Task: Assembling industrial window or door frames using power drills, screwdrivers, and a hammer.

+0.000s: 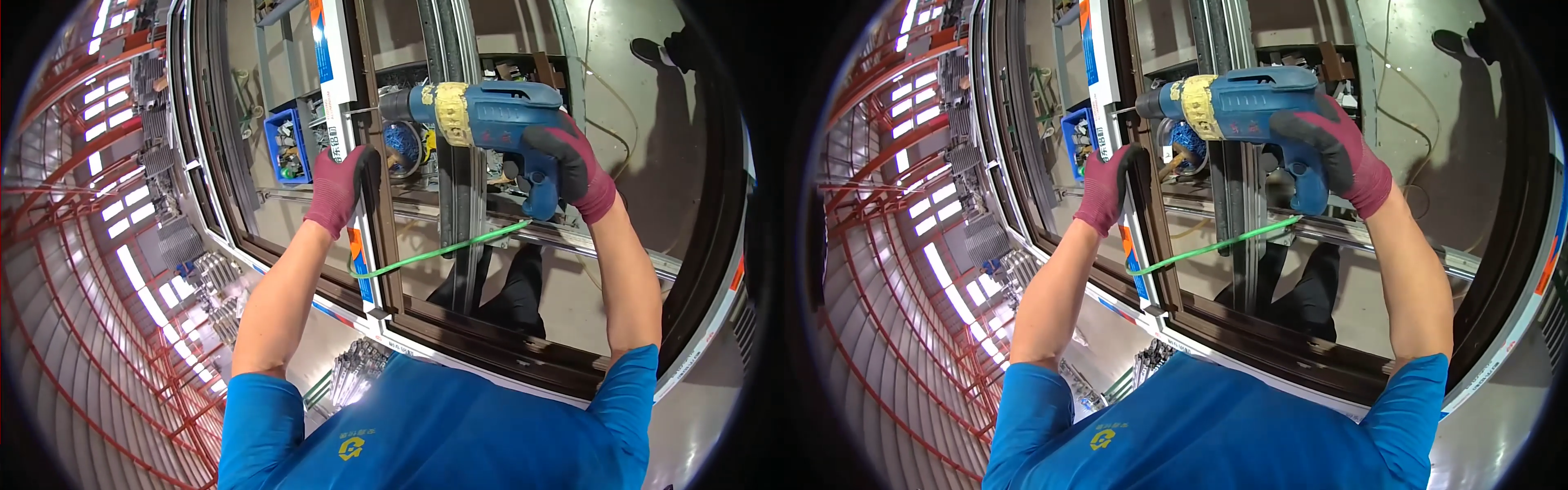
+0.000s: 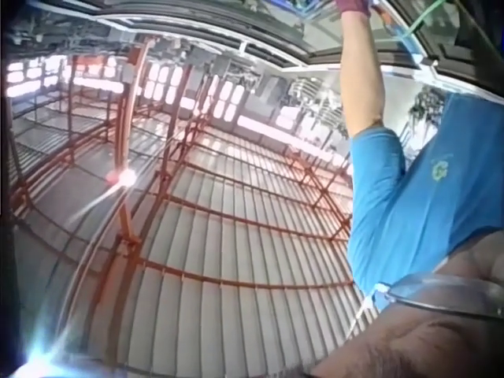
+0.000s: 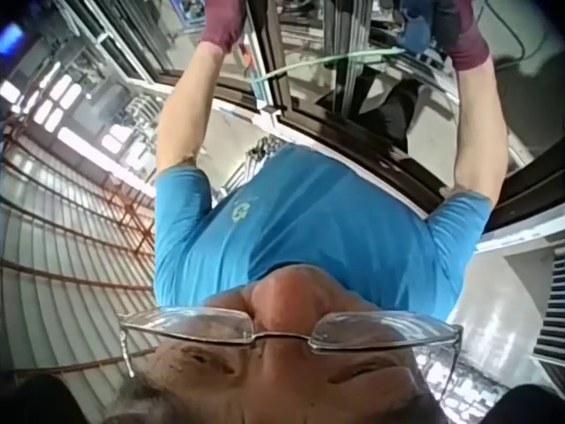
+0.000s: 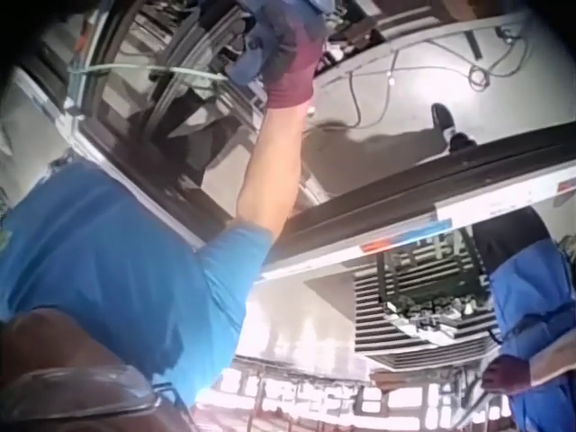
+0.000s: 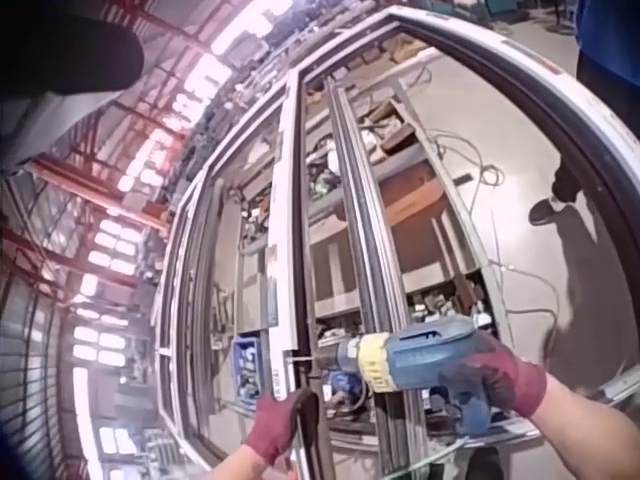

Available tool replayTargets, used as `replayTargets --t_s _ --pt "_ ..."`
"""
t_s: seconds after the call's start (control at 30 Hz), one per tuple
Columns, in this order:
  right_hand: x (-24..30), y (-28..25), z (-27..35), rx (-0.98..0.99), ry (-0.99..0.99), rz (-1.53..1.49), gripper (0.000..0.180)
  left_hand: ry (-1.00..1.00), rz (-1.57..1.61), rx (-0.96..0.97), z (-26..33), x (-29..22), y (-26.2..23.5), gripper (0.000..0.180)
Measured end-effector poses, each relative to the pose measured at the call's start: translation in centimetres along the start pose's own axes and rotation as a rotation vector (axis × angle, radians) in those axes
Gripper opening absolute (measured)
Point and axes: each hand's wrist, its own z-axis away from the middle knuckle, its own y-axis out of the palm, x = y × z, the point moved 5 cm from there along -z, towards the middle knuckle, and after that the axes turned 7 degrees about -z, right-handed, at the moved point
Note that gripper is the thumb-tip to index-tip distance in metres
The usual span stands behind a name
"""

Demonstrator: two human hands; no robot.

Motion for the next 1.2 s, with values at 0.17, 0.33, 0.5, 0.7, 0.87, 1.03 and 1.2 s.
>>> replayTargets --t_s 0.17,0.33,0.5,0.7,0.87,1.03,1.2 --pt "-0.2 -0.7 -0.2 -0.058 -0.078 0.169 0.041 0.006 0.008 0.022 0.4 -0.4 0.1 0.029" --pt "1.3 0.5 -0.2 -0.041 -0.145 0.27 0.038 -0.001 0.0 0.009 0.7 -0.7 0.1 0.028" --pt "1.2 0.3 -0.3 -0.066 0.054 0.081 0.046 0.032 -0.018 0.003 0.5 -0.6 0.3 0.027" --pt "1.5 -0.1 -0.4 -0.022 -0.171 0.34 0.043 0.037 -0.063 -0.033 1.0 -1.3 0.5 0.027" --pt "2.3 1.7 -0.1 -0.082 -0.072 0.201 0.05 0.007 -0.111 -0.047 0.6 -0.7 0.2 0.029" --pt "2.4 1.7 0.1 -0.118 -0.071 0.127 0.06 0.037 -0.098 -0.042 0.5 -0.7 0.1 0.029" --pt "2.1 2.5 -1.0 -0.009 -0.011 0.156 0.06 0.021 -0.082 -0.039 0.3 -0.7 0.3 0.03"
